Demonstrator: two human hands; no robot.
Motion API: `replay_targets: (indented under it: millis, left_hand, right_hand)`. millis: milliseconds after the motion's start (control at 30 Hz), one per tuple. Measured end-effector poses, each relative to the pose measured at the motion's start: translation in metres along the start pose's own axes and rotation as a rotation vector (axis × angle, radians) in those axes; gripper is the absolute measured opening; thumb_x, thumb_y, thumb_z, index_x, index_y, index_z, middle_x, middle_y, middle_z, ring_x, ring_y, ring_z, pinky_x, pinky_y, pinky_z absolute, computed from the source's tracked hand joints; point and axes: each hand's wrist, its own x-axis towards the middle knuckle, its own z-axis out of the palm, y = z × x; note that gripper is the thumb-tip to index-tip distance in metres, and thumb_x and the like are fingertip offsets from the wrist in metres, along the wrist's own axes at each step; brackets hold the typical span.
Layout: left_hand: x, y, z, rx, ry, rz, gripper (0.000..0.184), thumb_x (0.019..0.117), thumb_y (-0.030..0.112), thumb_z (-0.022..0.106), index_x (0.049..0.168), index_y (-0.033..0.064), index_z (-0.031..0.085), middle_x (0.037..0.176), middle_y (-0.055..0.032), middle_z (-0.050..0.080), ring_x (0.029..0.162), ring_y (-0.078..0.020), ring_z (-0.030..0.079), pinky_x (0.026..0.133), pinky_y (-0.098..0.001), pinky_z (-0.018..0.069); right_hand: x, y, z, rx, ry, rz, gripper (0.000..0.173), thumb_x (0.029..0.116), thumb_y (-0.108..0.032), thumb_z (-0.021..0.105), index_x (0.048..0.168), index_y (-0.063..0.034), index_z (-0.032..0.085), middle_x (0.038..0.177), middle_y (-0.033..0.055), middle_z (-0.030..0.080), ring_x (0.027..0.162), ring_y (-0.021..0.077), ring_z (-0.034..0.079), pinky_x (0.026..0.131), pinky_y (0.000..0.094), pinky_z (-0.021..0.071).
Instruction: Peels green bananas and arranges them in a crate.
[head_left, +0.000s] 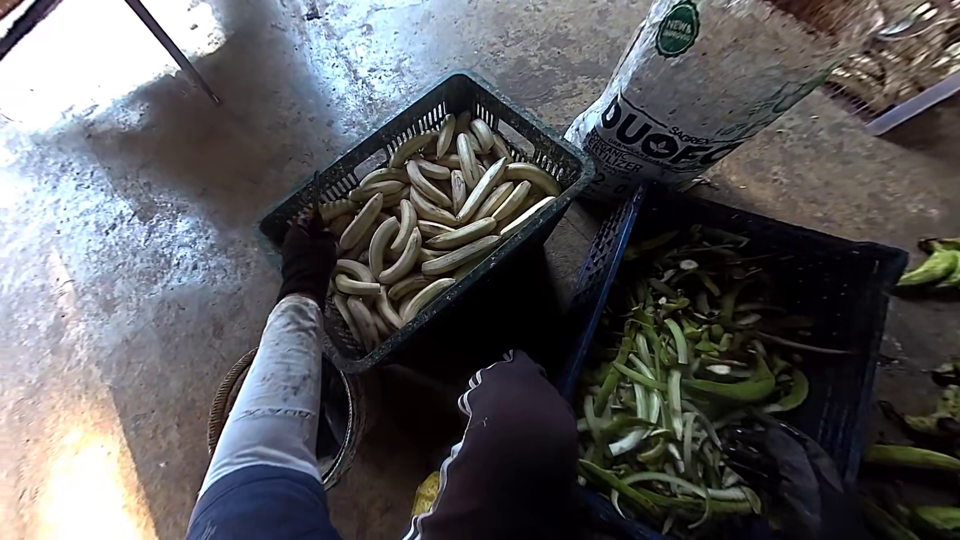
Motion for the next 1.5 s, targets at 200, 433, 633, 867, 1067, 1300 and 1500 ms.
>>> replay_targets:
  millis: [200,433,633,867,1067,1300,1500]
  left_hand:
    - [-0.045,-0.001,-0.009,0.263,-0.453,0.285,0.034,0.0964,0.031,0.073,0.118,0.0044,0.067,0.110,-0.0207,0.069,0.101,-0.0379,0.067,0.089,-0.0641,0.0511]
    - [-0.017,-0.010,0.014,0.607,-0.567,0.408,0.034,0.0939,0.034,0.074,0.114,0.0081,0.069,0.122,-0.0171,0.066,0.112,-0.0384,0.065,0.092,-0.0650,0.0508]
    - [-0.021,-0.002,0.000,0.724,-0.734,0.412,0.032,0.0968,0.038,0.070,0.108,0.0084,0.067,0.100,-0.0158,0.071,0.098,-0.0355,0.068,0.087,-0.0613,0.0513]
    - [-0.028,0.002,0.008,0.885,-0.746,0.392,0.030,0.0976,0.037,0.068,0.105,0.0075,0.069,0.094,-0.0159,0.071,0.089,-0.0351,0.069,0.080,-0.0597,0.0537]
    - [-0.033,0.001,-0.005,0.692,-0.683,0.386,0.027,0.1042,0.030,0.059,0.115,0.0070,0.068,0.102,-0.0179,0.070,0.094,-0.0355,0.069,0.084,-0.0596,0.0529]
    - [-0.069,0.026,-0.030,-0.159,-0.066,-0.019,0.041,0.1010,0.034,0.064,0.128,0.0043,0.059,0.105,-0.0178,0.067,0.085,-0.0295,0.068,0.079,-0.0530,0.0566]
    - [-0.092,0.013,0.027,0.554,-0.431,0.010,0.033,0.0987,0.029,0.063,0.112,-0.0006,0.065,0.110,-0.0264,0.068,0.108,-0.0450,0.065,0.090,-0.0679,0.0497]
  right_hand:
    - [-0.009,-0.016,0.017,-0.029,-0.038,0.033,0.047,0.1095,-0.033,0.034,0.148,-0.0066,0.038,0.105,0.0040,0.059,0.076,0.0076,0.064,0.067,0.0262,0.0564]
    - [0.000,-0.001,0.005,-0.034,-0.049,-0.024,0.050,0.1064,-0.037,0.037,0.147,-0.0079,0.040,0.103,0.0026,0.062,0.073,0.0071,0.066,0.064,0.0254,0.0575]
    - [0.005,0.018,-0.010,0.019,-0.015,0.022,0.048,0.1060,-0.038,0.040,0.146,-0.0110,0.042,0.102,0.0021,0.061,0.075,0.0090,0.066,0.064,0.0277,0.0581]
    - [-0.006,0.009,-0.013,0.010,-0.003,-0.028,0.048,0.1062,-0.036,0.039,0.146,-0.0086,0.043,0.102,0.0023,0.062,0.075,0.0069,0.066,0.065,0.0251,0.0576]
    - [-0.009,0.018,-0.018,0.011,0.022,-0.016,0.049,0.1070,-0.035,0.038,0.148,-0.0087,0.041,0.109,0.0057,0.061,0.076,0.0081,0.065,0.065,0.0260,0.0565]
    - [-0.006,0.013,-0.027,0.102,0.069,0.002,0.045,0.1087,-0.033,0.039,0.147,-0.0087,0.042,0.107,0.0021,0.060,0.076,0.0063,0.064,0.066,0.0253,0.0570]
    - [-0.002,0.021,-0.025,0.028,0.031,-0.055,0.050,0.1060,-0.038,0.040,0.147,-0.0087,0.042,0.108,0.0049,0.063,0.076,0.0081,0.066,0.065,0.0264,0.0574]
